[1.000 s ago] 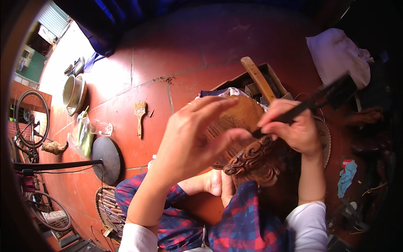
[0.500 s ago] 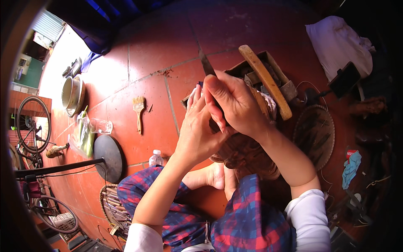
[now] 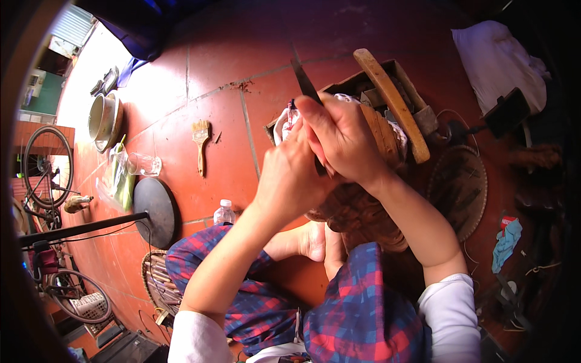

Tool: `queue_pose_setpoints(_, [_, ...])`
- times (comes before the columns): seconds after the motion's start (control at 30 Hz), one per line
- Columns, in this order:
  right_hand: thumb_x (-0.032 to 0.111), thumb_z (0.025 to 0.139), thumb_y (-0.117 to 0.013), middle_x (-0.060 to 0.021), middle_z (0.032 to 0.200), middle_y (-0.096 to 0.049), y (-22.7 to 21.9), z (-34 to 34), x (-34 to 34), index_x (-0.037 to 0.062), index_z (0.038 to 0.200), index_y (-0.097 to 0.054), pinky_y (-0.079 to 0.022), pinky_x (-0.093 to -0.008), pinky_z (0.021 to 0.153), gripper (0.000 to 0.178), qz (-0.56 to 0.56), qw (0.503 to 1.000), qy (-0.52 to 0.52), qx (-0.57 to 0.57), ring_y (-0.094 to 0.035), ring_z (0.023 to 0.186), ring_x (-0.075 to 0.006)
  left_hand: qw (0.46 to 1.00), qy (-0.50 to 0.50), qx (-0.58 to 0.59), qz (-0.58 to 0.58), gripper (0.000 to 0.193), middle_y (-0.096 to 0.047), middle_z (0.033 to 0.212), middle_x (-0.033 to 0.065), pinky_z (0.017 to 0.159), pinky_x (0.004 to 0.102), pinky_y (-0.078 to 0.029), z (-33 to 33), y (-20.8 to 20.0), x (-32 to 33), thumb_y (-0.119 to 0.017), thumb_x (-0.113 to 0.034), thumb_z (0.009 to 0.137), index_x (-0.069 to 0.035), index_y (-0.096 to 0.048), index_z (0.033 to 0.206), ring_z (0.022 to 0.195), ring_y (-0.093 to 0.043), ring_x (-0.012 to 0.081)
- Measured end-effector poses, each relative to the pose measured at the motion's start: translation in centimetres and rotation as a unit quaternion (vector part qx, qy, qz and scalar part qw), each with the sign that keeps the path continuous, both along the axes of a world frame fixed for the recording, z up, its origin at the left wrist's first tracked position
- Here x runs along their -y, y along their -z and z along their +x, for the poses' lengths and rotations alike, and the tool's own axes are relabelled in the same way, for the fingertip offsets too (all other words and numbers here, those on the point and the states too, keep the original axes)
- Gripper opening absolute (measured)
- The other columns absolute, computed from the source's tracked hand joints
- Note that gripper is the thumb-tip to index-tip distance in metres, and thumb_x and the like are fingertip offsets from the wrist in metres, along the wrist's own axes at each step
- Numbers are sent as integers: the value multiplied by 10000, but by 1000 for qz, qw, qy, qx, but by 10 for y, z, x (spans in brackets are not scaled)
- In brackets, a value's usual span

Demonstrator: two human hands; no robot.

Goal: The person carves a wooden object using a chisel and a wooden mallet. They hold the object steady with one hand while striking the chisel with the mallet to shape the wood. The person occasionally pauses to inspect the work or adjust their grip.

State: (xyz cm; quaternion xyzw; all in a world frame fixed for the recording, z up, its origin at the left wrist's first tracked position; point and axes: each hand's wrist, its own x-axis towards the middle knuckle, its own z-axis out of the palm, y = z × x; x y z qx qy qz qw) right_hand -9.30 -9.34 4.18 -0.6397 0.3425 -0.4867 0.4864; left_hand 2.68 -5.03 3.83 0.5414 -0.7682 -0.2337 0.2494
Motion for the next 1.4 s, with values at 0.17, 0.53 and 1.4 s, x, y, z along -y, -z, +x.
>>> queue_pose_setpoints(0.17, [284,937,-553,-87,492,-424,-21,16,22,3,686,-507,-320,-304,437,380,-43,996,-11,78,-376,444,-115,995,-50,-67,53,291,-639,766,211,626,431,-498,7,-11,24,-673,-133,693,26,-586,920,754,-630,386])
queue_pose_setpoints(0.53, [330,951,-524,-19,469,-438,-18,8,11,20,626,-479,-313,-289,413,452,97,990,-74,63,-425,440,-81,995,1,-89,34,296,-629,730,190,628,420,-501,13,2,6,-710,-163,708,14,-584,909,716,-629,379])
queue_pose_setpoints(1.4, [338,1012,-328,-20,514,-445,-76,-27,23,46,859,-456,-368,-213,362,353,-21,980,-11,197,-413,385,-73,988,45,-136,52,200,-582,642,104,605,325,-444,-18,-71,38,-720,-92,688,-7,-551,752,617,-590,207])
